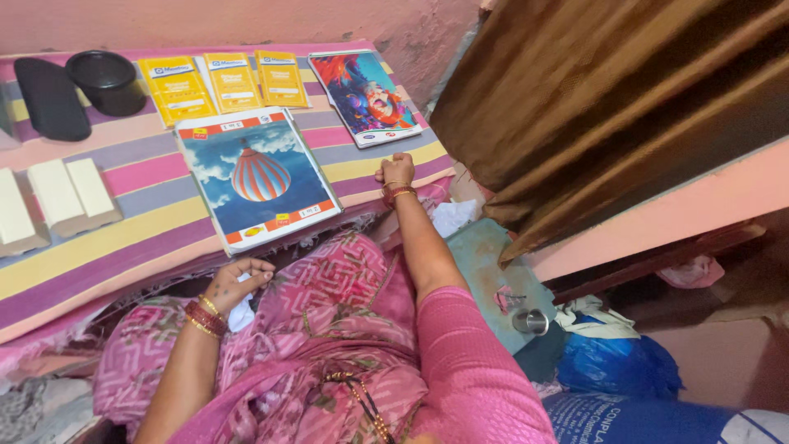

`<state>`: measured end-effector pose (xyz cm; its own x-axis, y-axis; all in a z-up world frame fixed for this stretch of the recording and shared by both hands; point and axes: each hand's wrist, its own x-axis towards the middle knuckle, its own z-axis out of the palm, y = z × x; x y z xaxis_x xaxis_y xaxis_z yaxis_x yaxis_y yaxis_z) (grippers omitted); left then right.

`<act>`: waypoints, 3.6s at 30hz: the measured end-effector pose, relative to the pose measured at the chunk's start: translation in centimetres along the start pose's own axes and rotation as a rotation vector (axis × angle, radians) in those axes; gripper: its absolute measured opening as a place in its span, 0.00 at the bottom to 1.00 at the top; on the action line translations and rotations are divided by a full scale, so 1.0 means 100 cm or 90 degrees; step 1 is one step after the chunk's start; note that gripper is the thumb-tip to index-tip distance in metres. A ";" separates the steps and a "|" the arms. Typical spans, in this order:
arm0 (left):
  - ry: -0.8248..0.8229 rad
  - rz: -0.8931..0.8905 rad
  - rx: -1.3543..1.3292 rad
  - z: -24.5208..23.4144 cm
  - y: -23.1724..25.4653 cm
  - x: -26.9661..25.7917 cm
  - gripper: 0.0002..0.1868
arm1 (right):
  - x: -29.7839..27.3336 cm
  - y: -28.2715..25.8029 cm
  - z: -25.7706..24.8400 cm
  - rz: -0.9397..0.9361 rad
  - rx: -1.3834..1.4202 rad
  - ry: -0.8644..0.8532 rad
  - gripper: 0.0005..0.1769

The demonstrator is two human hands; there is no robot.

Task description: The person wipes a striped tablecloth with a white cloth, then arranges small rectangular blocks, yellow packets, and notebooks on the surface. The person handles items one at a time, stacking and aligning them.

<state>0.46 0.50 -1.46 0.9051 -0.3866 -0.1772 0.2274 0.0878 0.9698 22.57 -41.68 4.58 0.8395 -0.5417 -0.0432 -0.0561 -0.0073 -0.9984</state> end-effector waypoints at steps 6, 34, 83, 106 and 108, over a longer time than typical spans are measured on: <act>0.061 0.040 -0.087 0.002 0.003 0.001 0.11 | -0.035 0.007 -0.019 0.013 -0.081 -0.155 0.13; 0.222 0.056 -0.305 -0.013 0.003 0.009 0.19 | -0.169 0.017 0.026 0.223 0.098 -0.216 0.14; 0.179 0.014 -0.151 -0.006 -0.002 0.004 0.21 | -0.144 -0.039 0.032 0.016 0.378 -0.132 0.13; -0.056 -0.122 0.056 -0.019 -0.058 0.024 0.17 | 0.110 -0.011 0.028 0.199 0.373 0.077 0.16; -0.058 -0.132 0.048 -0.018 -0.061 0.023 0.16 | 0.111 -0.006 0.028 0.188 0.356 0.085 0.16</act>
<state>1.81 0.75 -8.11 0.8043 -0.4714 -0.3619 0.3752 -0.0694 0.9243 33.46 -45.38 4.56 0.7551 -0.5540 -0.3505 0.0455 0.5776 -0.8151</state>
